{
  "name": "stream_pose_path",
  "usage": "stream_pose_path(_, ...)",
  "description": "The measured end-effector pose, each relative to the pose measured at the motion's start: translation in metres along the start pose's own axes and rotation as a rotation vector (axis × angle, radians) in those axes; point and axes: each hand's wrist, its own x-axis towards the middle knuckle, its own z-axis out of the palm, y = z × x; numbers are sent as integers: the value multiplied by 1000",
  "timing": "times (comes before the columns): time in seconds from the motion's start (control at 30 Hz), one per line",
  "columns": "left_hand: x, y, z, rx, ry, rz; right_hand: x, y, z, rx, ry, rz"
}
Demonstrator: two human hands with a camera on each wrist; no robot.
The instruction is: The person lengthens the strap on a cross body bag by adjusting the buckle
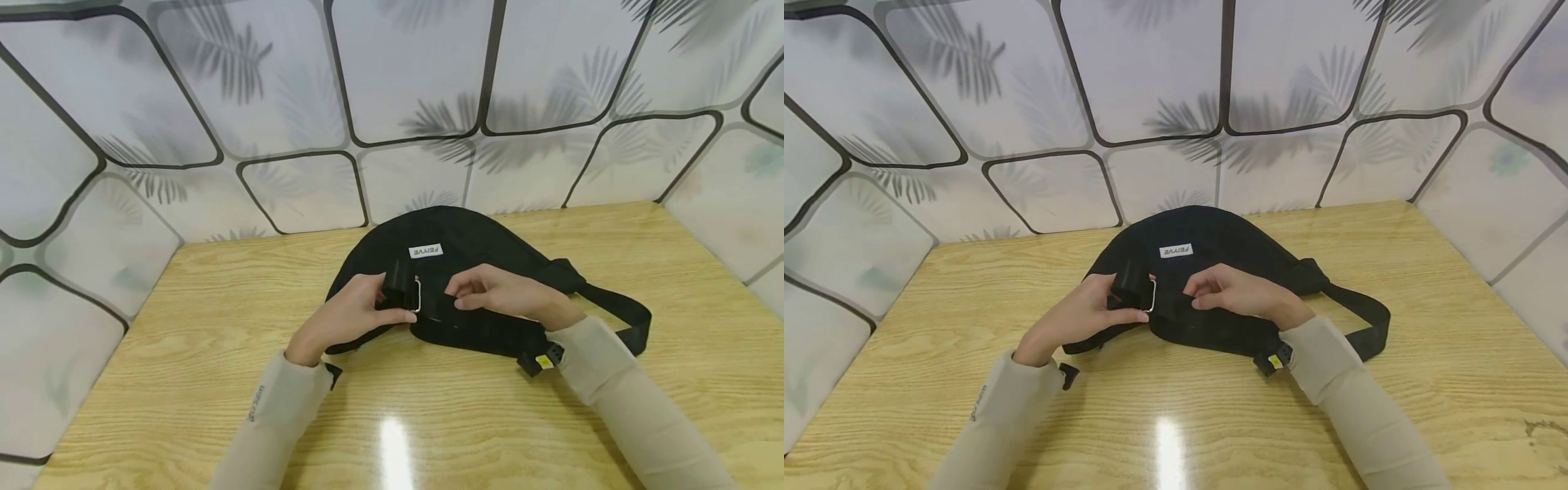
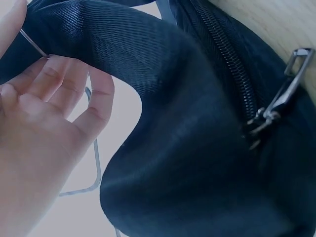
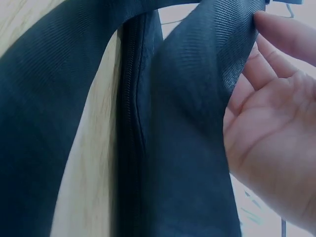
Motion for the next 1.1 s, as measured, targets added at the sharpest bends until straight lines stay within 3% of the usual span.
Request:
stream_pose_path(0.3, 3, -4, 11, -53, -21, 60, 5, -4, 7, 13, 50, -74)
stream_pose_path(0.53, 4, -4, 20, -15, -56, 17, 14, -8, 22, 111, 130, -79)
stream_pose_path(0.83, 4, -4, 22, -4, -70, 21, 15, -8, 27, 177, 215, -94)
stream_pose_path(1.1, 5, -4, 20, 32, -6, 27, 12, -9, 24, 144, 225, -111)
